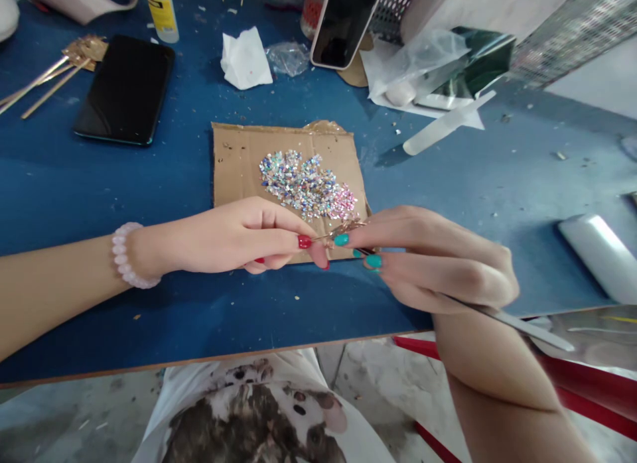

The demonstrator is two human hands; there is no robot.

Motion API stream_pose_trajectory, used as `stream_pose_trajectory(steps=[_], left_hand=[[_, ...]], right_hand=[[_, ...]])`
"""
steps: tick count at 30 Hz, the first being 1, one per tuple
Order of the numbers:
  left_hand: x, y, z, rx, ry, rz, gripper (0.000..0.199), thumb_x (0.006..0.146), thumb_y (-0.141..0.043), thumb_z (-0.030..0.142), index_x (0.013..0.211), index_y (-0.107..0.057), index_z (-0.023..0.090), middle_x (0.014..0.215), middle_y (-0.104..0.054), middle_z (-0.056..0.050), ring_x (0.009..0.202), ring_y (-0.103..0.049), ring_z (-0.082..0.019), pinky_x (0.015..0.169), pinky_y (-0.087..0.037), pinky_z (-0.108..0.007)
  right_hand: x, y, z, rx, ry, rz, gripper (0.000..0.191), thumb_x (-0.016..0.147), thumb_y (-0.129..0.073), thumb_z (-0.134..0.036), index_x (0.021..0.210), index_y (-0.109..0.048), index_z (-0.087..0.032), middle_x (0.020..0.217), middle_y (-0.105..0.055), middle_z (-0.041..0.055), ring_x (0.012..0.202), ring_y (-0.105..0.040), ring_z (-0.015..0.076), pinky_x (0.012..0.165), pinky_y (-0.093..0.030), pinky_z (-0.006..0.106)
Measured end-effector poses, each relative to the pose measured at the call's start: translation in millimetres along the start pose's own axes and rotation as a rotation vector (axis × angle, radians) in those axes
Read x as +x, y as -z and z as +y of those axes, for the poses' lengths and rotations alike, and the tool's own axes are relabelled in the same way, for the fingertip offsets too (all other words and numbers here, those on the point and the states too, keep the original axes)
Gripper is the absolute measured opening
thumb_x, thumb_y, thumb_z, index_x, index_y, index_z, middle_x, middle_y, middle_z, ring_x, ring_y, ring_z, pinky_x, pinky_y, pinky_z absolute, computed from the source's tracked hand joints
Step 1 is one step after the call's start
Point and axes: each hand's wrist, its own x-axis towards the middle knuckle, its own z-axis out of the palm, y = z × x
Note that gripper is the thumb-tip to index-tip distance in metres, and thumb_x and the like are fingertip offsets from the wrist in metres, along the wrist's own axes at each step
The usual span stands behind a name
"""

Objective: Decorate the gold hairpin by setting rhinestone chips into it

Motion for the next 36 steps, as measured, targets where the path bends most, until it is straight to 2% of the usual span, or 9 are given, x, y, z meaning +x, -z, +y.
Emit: stream_pose_trajectory(steps=[4,9,16,26,32,36], left_hand=[[-0.1,0.1,-0.4,0.022,-0.002,0.003,0.026,0.09,-0.042,0.016,0.093,-0.067,0.016,0.051,-0.036,0.006,0.043,-0.029,-0.006,0.04,-0.025,-0.015],[0.0,0.7,-1.7,-0.009,-0.01,-0.001,0.025,0.091,-0.042,0.014,0.092,-0.067,0.016,0.051,-0.037,0.006,0.043,-0.029,-0.005,0.039,-0.025,-0.015],[0.8,0.7,-1.7,-0.045,0.003,0.003,0.025,0.092,-0.042,0.013,0.089,-0.066,0.016,0.051,-0.038,0.006,0.043,-0.028,-0.005,0.04,-0.025,-0.015],[0.4,0.6,-1.5,-0.056,0.03,0.021,0.022,0.091,-0.044,0.015,0.088,-0.066,0.015,0.052,-0.037,0.006,0.042,-0.028,-0.004,0.038,-0.023,-0.015],[0.3,-0.6,-0.9,-0.097,0.015,0.019,0.024,0.09,-0.041,0.009,0.085,-0.064,0.012,0.05,-0.036,0.007,0.041,-0.026,-0.003,0.037,-0.023,-0.013],[0.6,-1.2,-2.3,-0.153,-0.005,0.005,0.025,0.09,-0.041,0.007,0.082,-0.064,0.011,0.05,-0.035,0.008,0.041,-0.024,-0.003,0.036,-0.021,-0.012]], right_hand=[[0.4,-0.8,-0.2,-0.009,-0.013,0.021,0.015,0.086,-0.049,-0.006,0.078,-0.054,-0.018,0.094,-0.068,0.0092,0.085,-0.067,0.0182,0.062,-0.06,0.032],[1.6,-2.2,-1.4,-0.017,0.0,0.019,0.016,0.086,-0.048,-0.005,0.077,-0.053,-0.017,0.094,-0.067,0.011,0.084,-0.067,0.0191,0.061,-0.059,0.033],[-3.8,-1.3,-8.1,-0.072,-0.051,0.009,0.014,0.087,-0.05,-0.006,0.077,-0.053,-0.016,0.095,-0.067,0.0119,0.088,-0.066,0.0206,0.069,-0.061,0.037],[0.3,-4.8,-7.5,-0.089,-0.051,0.03,0.014,0.086,-0.051,-0.004,0.077,-0.052,-0.015,0.091,-0.067,0.0121,0.084,-0.067,0.0188,0.064,-0.059,0.032],[-0.7,-6.1,-8.6,-0.095,-0.081,0.038,0.014,0.087,-0.05,-0.004,0.08,-0.052,-0.016,0.093,-0.067,0.0114,0.086,-0.066,0.0179,0.066,-0.058,0.032],[-0.3,-7.3,-3.7,-0.087,-0.003,0.066,0.013,0.088,-0.048,-0.005,0.08,-0.052,-0.014,0.091,-0.066,0.0135,0.081,-0.067,0.0196,0.06,-0.057,0.033]])
